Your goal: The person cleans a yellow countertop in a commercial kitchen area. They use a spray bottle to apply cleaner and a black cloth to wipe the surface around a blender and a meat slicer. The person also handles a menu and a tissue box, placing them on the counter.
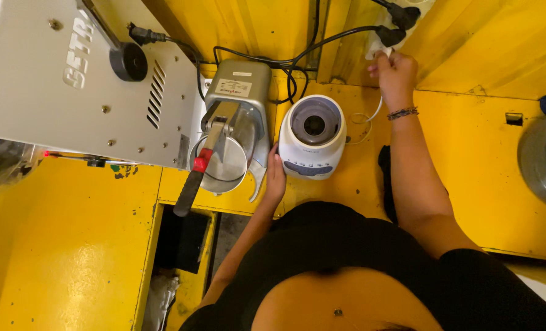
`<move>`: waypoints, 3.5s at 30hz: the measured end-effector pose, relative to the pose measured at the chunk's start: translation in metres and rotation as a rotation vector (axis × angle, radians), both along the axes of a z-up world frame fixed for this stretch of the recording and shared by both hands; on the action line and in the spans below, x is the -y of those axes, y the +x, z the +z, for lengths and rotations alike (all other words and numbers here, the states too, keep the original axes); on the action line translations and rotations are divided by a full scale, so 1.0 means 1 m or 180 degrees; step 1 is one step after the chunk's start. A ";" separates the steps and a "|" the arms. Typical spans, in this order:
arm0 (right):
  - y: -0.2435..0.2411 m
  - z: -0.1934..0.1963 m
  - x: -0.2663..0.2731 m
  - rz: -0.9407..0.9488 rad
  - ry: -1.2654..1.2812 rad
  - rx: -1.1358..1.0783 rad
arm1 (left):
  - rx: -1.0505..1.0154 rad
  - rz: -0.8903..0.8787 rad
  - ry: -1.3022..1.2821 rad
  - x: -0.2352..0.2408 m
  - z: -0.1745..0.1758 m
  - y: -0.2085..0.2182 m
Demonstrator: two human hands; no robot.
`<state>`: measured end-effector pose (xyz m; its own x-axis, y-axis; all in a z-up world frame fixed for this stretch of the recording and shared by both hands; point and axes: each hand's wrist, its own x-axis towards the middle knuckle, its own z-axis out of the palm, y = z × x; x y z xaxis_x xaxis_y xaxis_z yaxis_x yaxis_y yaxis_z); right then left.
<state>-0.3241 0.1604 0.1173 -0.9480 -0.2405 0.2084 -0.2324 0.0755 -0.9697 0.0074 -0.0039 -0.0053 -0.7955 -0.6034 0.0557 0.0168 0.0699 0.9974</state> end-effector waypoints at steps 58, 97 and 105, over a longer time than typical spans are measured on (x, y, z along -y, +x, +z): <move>0.221 0.137 -0.059 0.1611 -0.1079 0.0913 | 0.0035 0.0086 0.0162 -0.025 0.116 0.066; 0.021 -0.193 0.034 0.0811 -0.0858 0.1246 | 0.1026 0.0444 -0.1751 -0.012 0.043 0.025; 0.033 -0.225 0.013 0.0190 -0.0063 0.1306 | 0.0979 0.0398 -0.1666 -0.023 0.049 0.040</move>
